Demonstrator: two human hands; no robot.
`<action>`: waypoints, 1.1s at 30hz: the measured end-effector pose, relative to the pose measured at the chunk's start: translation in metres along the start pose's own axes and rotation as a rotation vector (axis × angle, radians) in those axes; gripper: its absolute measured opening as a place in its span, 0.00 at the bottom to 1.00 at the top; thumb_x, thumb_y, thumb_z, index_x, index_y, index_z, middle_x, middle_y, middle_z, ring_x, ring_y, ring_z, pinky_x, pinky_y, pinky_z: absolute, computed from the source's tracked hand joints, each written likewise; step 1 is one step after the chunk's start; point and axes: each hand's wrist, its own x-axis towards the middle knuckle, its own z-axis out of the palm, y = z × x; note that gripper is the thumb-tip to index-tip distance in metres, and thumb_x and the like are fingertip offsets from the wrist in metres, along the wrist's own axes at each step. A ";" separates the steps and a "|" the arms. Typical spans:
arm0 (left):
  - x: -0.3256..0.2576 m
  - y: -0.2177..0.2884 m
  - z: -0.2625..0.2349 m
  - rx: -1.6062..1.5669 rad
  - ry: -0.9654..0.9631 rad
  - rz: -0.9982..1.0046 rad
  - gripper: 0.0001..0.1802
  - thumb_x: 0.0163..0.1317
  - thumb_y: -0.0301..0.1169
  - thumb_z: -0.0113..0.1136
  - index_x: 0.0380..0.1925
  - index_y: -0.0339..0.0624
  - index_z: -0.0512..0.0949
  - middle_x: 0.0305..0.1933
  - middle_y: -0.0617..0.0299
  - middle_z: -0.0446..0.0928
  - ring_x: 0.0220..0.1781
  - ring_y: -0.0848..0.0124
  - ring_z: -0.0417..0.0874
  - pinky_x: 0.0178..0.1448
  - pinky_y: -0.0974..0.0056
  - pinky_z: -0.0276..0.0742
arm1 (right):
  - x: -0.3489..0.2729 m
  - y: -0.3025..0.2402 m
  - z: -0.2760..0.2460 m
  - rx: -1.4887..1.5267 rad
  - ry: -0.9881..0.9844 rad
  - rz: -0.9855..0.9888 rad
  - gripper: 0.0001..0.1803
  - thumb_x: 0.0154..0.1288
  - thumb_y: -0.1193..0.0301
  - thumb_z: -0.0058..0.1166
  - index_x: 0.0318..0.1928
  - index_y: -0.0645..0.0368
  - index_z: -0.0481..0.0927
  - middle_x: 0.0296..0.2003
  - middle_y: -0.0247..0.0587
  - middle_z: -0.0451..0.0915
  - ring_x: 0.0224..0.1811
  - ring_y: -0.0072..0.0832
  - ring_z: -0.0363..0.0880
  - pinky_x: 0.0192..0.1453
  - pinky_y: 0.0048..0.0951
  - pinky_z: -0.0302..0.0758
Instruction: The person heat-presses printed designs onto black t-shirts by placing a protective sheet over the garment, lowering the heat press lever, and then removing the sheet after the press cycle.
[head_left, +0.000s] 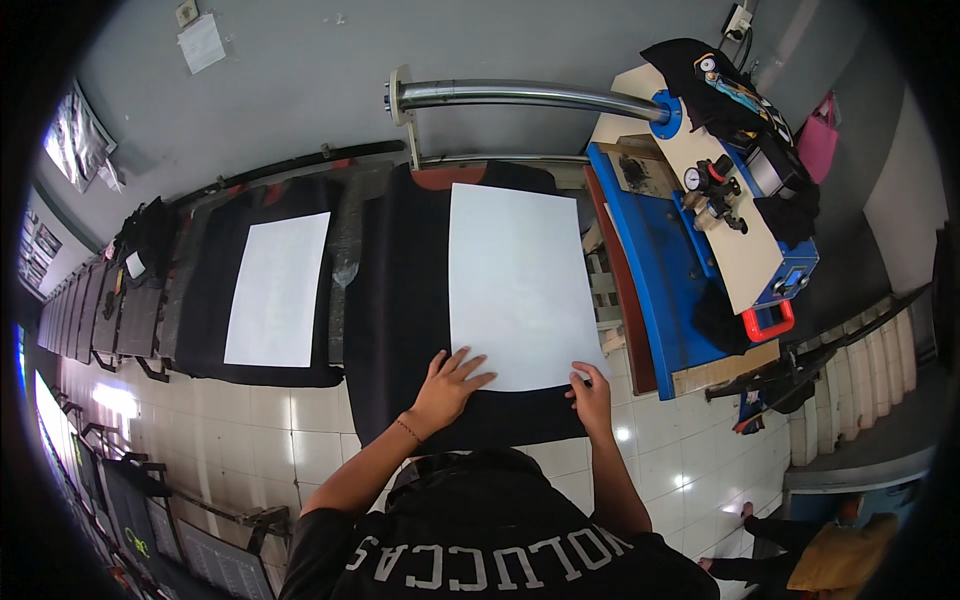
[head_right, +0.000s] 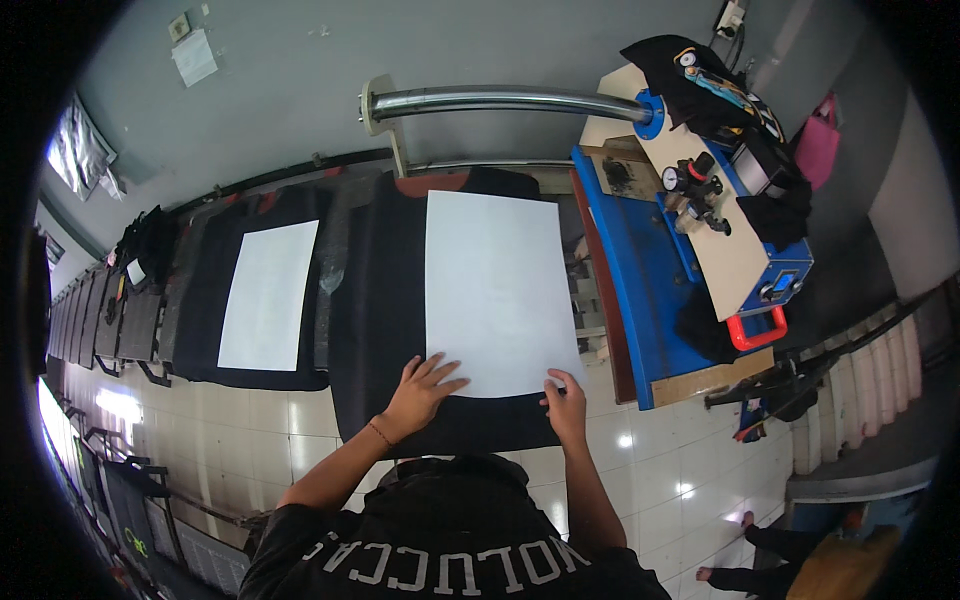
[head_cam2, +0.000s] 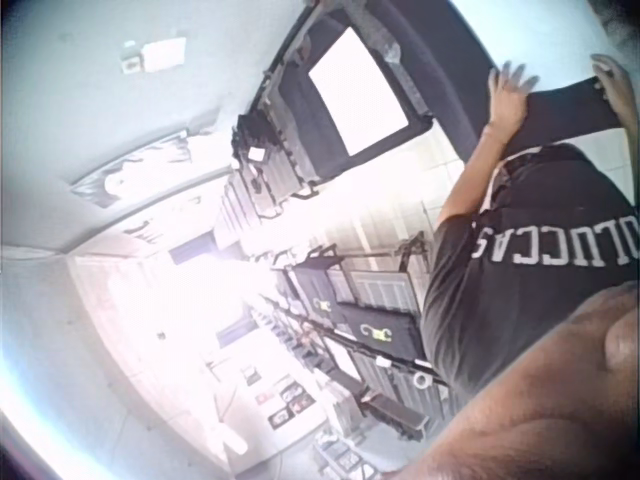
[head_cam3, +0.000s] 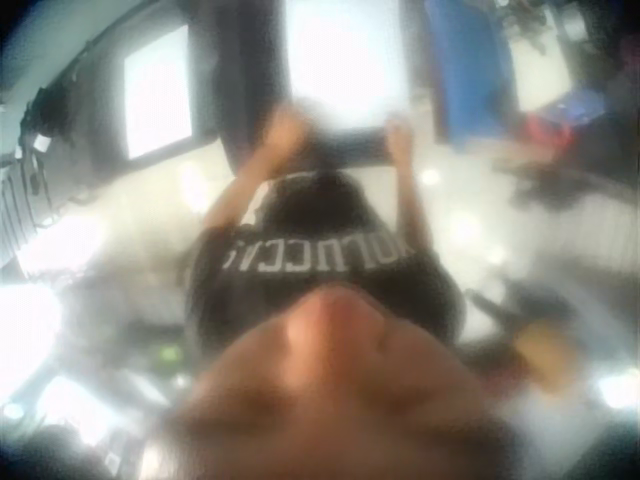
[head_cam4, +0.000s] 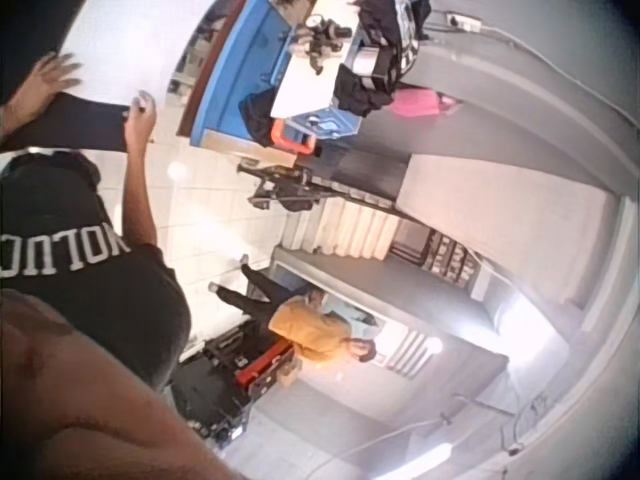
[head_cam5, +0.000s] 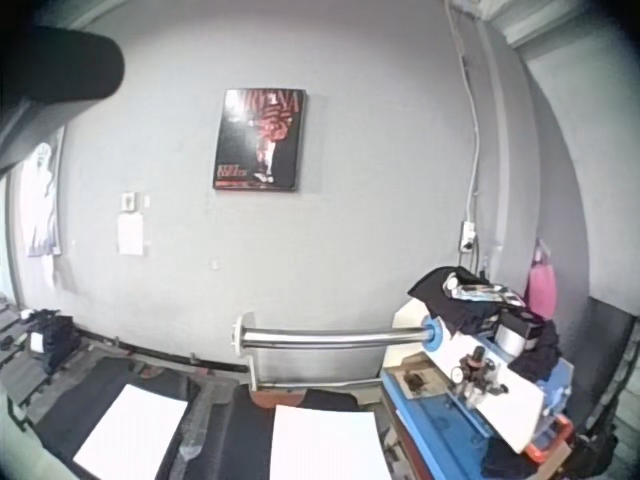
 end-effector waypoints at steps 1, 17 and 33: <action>0.001 0.002 0.000 -0.025 0.020 -0.050 0.24 0.62 0.25 0.55 0.57 0.59 0.77 0.67 0.58 0.69 0.74 0.56 0.61 0.73 0.41 0.56 | 0.002 -0.002 -0.003 0.000 -0.037 -0.005 0.17 0.69 0.68 0.54 0.56 0.60 0.77 0.32 0.40 0.80 0.23 0.21 0.79 0.21 0.21 0.72; -0.013 0.007 0.012 -0.099 0.096 -0.100 0.23 0.61 0.24 0.53 0.57 0.55 0.77 0.69 0.56 0.67 0.74 0.51 0.60 0.76 0.44 0.55 | 0.034 -0.111 -0.270 -0.846 0.679 -0.559 0.27 0.69 0.54 0.54 0.53 0.68 0.74 0.47 0.59 0.78 0.52 0.53 0.75 0.57 0.46 0.70; 0.023 0.065 0.009 -0.208 0.169 -0.116 0.24 0.61 0.41 0.61 0.57 0.46 0.76 0.70 0.51 0.65 0.74 0.49 0.60 0.75 0.47 0.56 | 0.018 -0.144 -0.218 -1.118 0.673 -0.308 0.24 0.66 0.56 0.56 0.48 0.65 0.75 0.41 0.57 0.80 0.48 0.53 0.76 0.55 0.52 0.71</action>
